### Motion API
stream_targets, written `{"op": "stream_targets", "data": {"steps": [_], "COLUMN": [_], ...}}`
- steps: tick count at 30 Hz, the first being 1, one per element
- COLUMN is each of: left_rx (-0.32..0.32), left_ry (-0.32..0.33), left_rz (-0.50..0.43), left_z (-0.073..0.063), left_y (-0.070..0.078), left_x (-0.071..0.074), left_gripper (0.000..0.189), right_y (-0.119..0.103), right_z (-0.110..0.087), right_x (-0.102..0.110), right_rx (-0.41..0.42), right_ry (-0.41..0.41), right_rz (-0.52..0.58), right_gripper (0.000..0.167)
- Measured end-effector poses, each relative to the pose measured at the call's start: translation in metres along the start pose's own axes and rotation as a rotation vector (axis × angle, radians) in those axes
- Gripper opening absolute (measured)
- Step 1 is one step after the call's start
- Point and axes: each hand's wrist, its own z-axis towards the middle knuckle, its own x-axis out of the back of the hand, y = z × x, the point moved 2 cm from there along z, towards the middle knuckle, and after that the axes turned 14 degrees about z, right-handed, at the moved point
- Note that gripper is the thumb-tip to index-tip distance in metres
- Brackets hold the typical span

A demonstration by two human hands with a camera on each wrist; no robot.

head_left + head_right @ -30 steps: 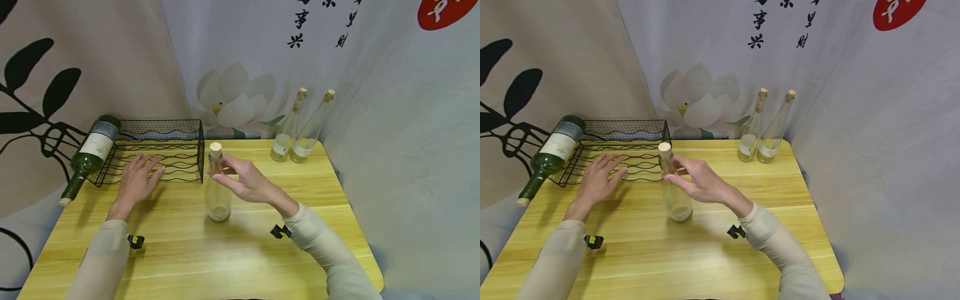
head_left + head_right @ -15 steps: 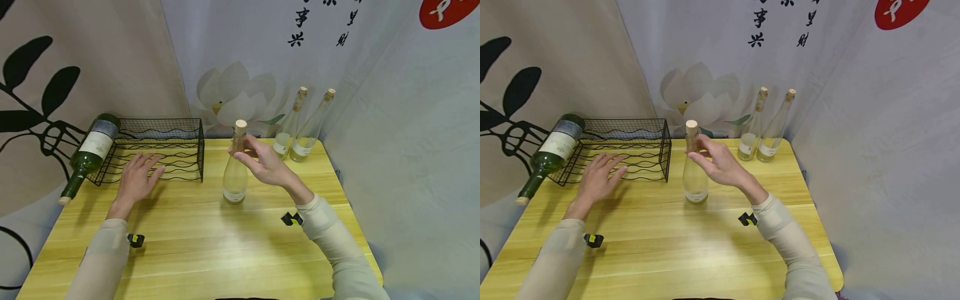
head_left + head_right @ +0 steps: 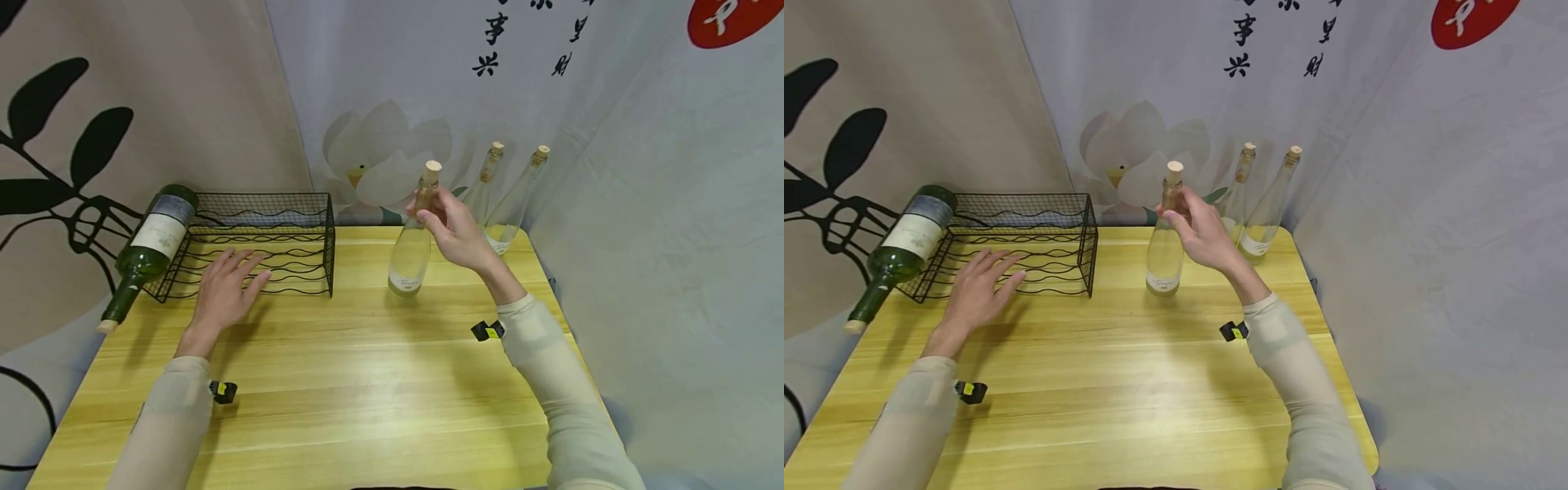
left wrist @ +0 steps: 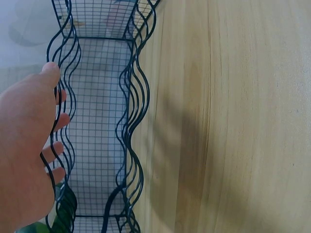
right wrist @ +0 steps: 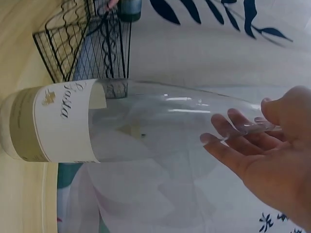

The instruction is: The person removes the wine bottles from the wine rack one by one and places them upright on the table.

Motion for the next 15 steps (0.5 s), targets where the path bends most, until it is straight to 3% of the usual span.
{"op": "stream_targets", "data": {"steps": [15], "left_rx": [0.005], "left_ry": [-0.022], "left_rz": [-0.002], "left_z": [0.000], "left_y": [-0.001], "left_x": [-0.001], "left_gripper": [0.058], "right_y": [0.039], "right_z": [0.032], "right_x": [0.039], "right_rx": [-0.176], "right_ry": [0.162], "right_rz": [0.003], "right_gripper": [0.033]}}
